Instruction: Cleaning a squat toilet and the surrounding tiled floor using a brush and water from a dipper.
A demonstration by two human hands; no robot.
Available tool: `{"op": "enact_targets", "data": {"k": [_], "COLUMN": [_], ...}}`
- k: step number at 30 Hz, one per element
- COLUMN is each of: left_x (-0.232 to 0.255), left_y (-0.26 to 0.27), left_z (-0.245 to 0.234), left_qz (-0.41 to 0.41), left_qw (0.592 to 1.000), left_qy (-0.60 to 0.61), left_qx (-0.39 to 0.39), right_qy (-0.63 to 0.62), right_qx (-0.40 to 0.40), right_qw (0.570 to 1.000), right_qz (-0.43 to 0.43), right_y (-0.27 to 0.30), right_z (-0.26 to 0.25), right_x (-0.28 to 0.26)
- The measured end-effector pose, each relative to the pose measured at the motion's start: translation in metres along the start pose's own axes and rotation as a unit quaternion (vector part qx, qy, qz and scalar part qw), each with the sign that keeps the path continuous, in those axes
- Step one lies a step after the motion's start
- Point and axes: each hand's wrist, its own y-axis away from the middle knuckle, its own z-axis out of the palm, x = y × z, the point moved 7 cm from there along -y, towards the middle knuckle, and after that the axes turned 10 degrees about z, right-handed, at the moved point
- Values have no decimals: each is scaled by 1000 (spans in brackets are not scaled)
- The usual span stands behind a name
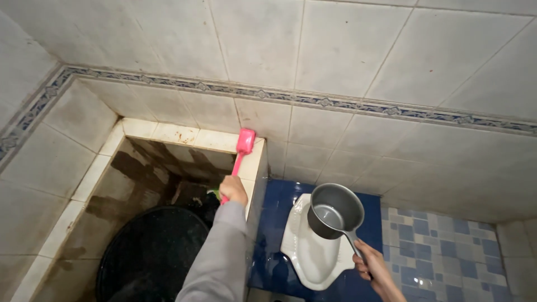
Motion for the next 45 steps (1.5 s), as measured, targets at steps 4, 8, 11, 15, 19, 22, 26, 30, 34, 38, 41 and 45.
{"op": "enact_targets", "data": {"k": [4,8,11,15,19,22,26,30,34,38,41,45], "left_x": [7,-7,-22,-10,3,-9,-37,-69,-65,-52,-35,-35], "left_y": [5,59,92,65,9,7,37,96,82,16,-11,21], "left_z": [-6,94,106,77,43,42,76,99,106,92,92,105], "left_qz": [30,53,62,99,103,111,45,11,36,-8,-10,23], "left_qw": [999,997,992,991,994,994,998,999,996,996,987,990], "left_qy": [-13,-55,-101,-90,3,15,51,34,2,90,156,130], "left_qx": [-7,-13,31,-3,-22,-2,-7,38,83,27,-19,38], "right_qy": [5,2,-6,-7,-15,3,-4,-14,-14,-13,-20,-5], "right_qx": [4,0,-10,-11,15,21,1,19,33,10,16,0], "right_qw": [1000,1000,1000,1000,999,1000,1000,999,999,999,998,999], "right_qz": [-14,7,-11,-17,27,14,6,22,27,30,50,32], "right_y": [-3,-7,-7,-17,-7,-2,-12,-22,-11,-18,-24,-9], "right_z": [-5,-7,-5,-8,-8,-8,-11,-19,-16,-13,-15,-9], "right_x": [0,4,0,8,16,20,25,33,26,33,41,44]}}
